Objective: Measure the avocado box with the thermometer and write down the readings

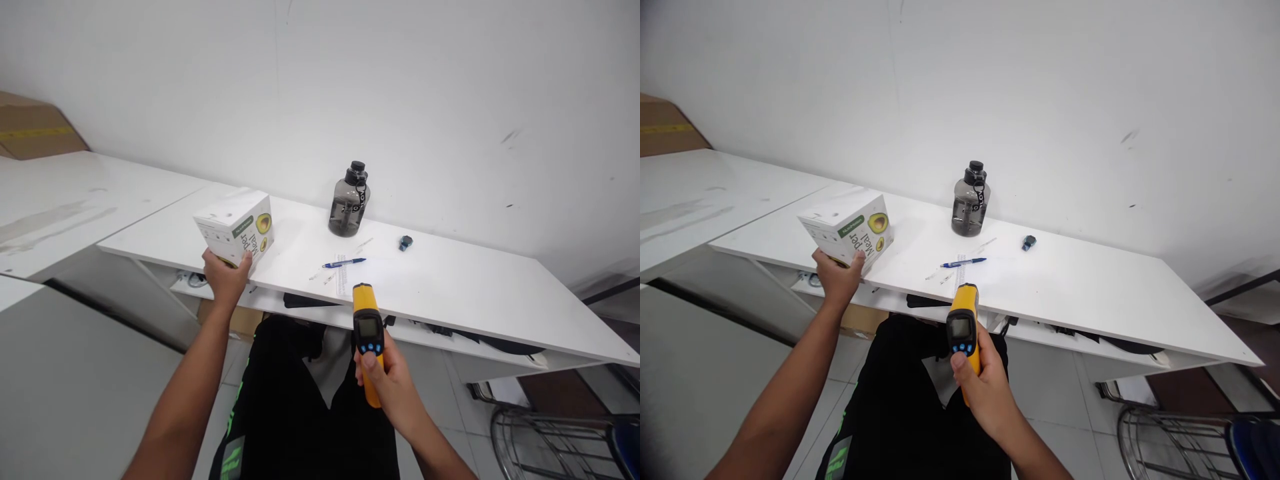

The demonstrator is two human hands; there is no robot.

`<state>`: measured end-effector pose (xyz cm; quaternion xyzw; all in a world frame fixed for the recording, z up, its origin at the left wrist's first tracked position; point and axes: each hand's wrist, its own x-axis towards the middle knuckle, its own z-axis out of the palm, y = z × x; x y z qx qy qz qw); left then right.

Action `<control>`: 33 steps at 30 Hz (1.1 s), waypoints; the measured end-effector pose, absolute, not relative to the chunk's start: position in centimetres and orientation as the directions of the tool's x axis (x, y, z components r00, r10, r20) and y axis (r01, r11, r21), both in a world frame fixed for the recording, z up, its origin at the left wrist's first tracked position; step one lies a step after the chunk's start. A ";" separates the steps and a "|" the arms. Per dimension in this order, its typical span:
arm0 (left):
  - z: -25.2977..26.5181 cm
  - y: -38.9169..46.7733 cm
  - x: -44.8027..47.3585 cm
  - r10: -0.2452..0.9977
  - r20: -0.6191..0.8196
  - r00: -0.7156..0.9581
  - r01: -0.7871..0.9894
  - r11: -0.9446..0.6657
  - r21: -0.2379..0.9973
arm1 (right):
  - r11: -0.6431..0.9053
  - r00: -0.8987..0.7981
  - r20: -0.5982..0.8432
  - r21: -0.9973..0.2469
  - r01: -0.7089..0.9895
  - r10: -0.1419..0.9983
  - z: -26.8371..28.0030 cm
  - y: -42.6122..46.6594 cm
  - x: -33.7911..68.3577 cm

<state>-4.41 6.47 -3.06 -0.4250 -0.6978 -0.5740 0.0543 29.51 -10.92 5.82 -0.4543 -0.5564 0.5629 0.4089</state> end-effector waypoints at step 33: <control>-3.5 6.5 -4.5 0.527 0.556 -0.643 0.637 -0.035 0.770 | -0.091 -0.262 -0.097 -0.995 0.037 0.960 5.0 -11.0 28.6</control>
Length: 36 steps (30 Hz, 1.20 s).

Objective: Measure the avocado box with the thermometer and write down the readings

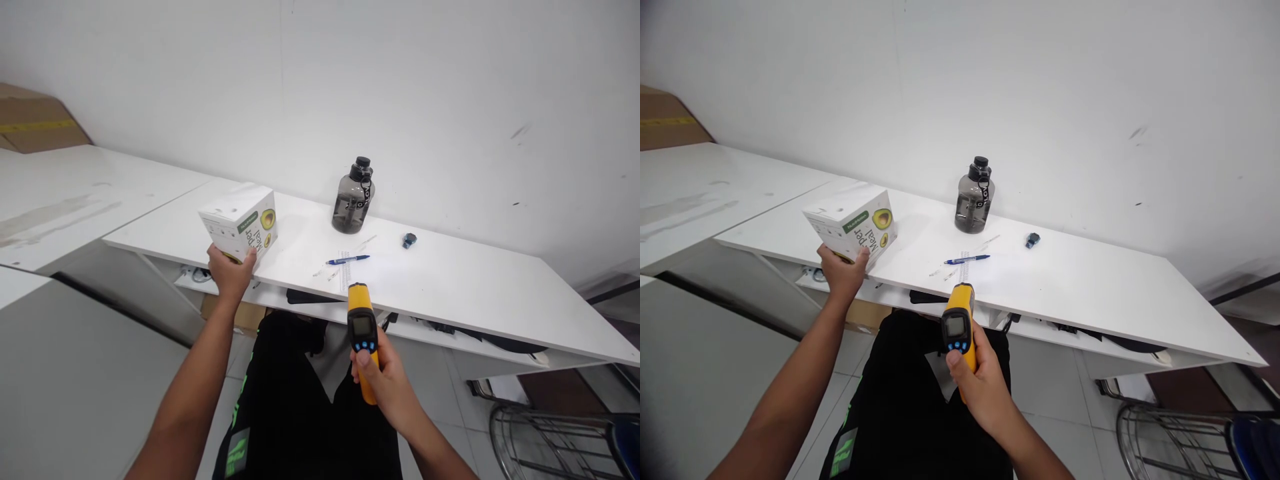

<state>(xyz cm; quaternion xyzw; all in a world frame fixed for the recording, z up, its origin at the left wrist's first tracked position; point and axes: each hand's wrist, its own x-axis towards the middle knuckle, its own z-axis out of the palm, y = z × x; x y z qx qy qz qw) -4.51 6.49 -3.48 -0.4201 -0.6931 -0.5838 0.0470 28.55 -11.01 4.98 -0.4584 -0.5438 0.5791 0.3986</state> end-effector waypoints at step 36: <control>-3.6 6.5 -4.5 0.518 0.570 -0.638 0.647 -0.040 0.761 | -0.337 -0.358 -0.199 -0.862 -0.379 0.912 3.9 -9.9 26.9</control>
